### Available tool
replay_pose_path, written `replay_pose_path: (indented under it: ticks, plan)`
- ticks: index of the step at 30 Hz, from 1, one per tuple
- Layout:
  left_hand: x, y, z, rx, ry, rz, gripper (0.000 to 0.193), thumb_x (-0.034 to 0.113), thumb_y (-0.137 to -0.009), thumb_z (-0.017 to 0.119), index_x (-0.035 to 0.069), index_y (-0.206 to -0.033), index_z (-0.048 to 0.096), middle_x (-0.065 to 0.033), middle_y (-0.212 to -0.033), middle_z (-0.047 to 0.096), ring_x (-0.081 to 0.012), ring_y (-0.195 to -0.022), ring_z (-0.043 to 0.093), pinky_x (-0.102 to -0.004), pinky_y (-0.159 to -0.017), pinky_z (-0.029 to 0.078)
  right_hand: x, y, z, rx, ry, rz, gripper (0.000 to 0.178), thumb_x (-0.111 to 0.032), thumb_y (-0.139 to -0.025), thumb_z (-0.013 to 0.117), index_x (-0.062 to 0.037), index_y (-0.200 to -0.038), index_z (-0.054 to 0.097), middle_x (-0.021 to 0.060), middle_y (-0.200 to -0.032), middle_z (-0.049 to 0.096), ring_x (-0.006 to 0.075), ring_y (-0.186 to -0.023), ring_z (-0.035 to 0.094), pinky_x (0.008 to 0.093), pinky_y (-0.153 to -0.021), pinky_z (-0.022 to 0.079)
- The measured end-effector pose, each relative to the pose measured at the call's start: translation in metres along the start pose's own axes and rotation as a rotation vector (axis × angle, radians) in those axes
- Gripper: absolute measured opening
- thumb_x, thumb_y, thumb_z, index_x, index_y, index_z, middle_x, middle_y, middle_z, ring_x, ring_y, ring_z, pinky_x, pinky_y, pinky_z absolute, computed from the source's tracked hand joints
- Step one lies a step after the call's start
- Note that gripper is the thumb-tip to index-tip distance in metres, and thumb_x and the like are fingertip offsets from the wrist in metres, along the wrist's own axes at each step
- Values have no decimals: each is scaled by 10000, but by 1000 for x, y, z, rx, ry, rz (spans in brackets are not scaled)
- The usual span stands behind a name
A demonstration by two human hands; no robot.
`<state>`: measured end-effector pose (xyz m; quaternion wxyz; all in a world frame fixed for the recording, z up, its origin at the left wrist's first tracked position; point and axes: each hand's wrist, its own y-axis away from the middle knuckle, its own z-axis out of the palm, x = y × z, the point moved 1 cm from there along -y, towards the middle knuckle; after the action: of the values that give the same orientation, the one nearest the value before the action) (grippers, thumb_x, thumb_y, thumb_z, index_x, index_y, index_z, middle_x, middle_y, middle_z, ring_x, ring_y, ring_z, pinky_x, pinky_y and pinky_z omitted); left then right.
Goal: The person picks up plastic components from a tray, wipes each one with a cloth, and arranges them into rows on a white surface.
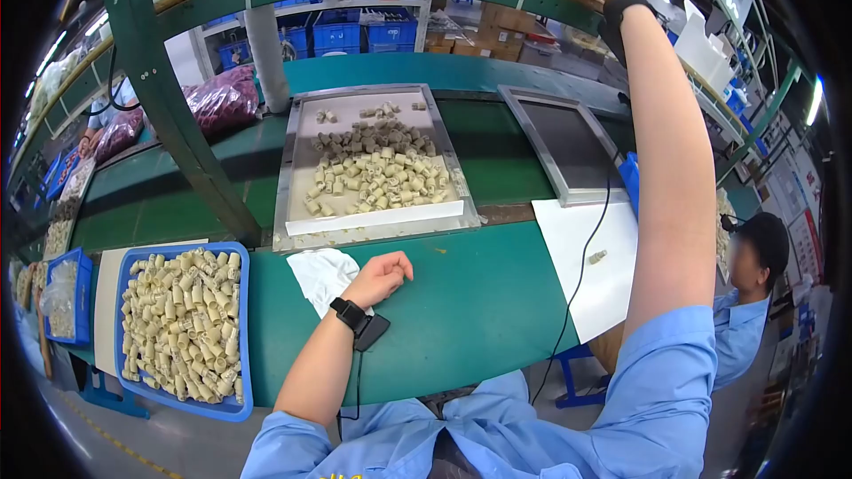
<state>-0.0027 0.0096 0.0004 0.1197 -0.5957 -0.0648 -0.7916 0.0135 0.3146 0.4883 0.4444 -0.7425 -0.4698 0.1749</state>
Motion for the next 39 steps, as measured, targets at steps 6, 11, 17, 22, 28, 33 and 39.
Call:
replay_pose_path:
  ticks: [6, 11, 17, 22, 28, 33, 39]
  plan:
    - [20, 23, -30, 40, -115, -78, 103, 8, -836, 470, 41, -863, 564, 67, -572, 398, -30, -463, 326, -204, -421, 227, 6, 23, 5, -191, -297, -85, 391, -231, -775, 611, -25, -1105, 646, 207, -948, 685, 330, -900, 658, 382, -797, 510]
    - [20, 19, -32, 16, -163, -109, 94, 18, -836, 480, 53, -845, 566, 70, -568, 389, -29, -451, 306, -208, -407, 202, -43, 126, -56, 391, -666, -57, 186, -61, -807, 564, 39, -955, 611, 172, -818, 661, 264, -763, 654, 343, -702, 507]
    - [21, 21, -30, 110, -142, -116, 83, 24, -834, 471, 52, -804, 542, 75, -563, 364, -28, -433, 257, -206, -399, 178, -71, 348, -61, -428, -963, 202, 132, -114, -902, 607, -27, -1001, 614, 8, -667, 601, 115, -603, 607, 244, -582, 499]
    - [19, 14, -23, 109, -198, -143, 94, 10, -835, 462, 41, -788, 538, 74, -566, 363, -24, -437, 260, -204, -396, 182, 1, 501, -31, -314, -1170, 1258, 225, -235, -925, 573, -31, -1020, 573, 46, -664, 590, 154, -508, 616, 254, -433, 471]
    - [21, 18, -20, 148, -214, -148, 121, -26, -814, 441, 23, -781, 546, 76, -573, 367, -17, -453, 265, -197, -402, 186, 80, 547, 1, -256, -1067, 1644, 440, -380, -923, 569, -39, -1187, 484, 133, -802, 627, 250, -620, 679, 306, -477, 538]
    - [21, 15, -21, 151, -177, -130, 129, -28, -810, 434, 23, -777, 547, 77, -573, 367, -14, -454, 269, -195, -401, 185, 112, 539, 44, -312, -1208, 1791, 576, -448, -910, 587, 22, -1209, 441, 262, -973, 625, 314, -701, 690, 352, -606, 588]
    - [21, 17, -24, 138, -201, -151, 121, 14, -847, 469, 39, -778, 565, 76, -581, 395, -11, -462, 309, -189, -411, 210, 105, 540, 83, -321, -1475, 1724, 529, -418, -953, 539, 53, -1188, 486, 256, -932, 654, 292, -729, 697, 325, -670, 590]
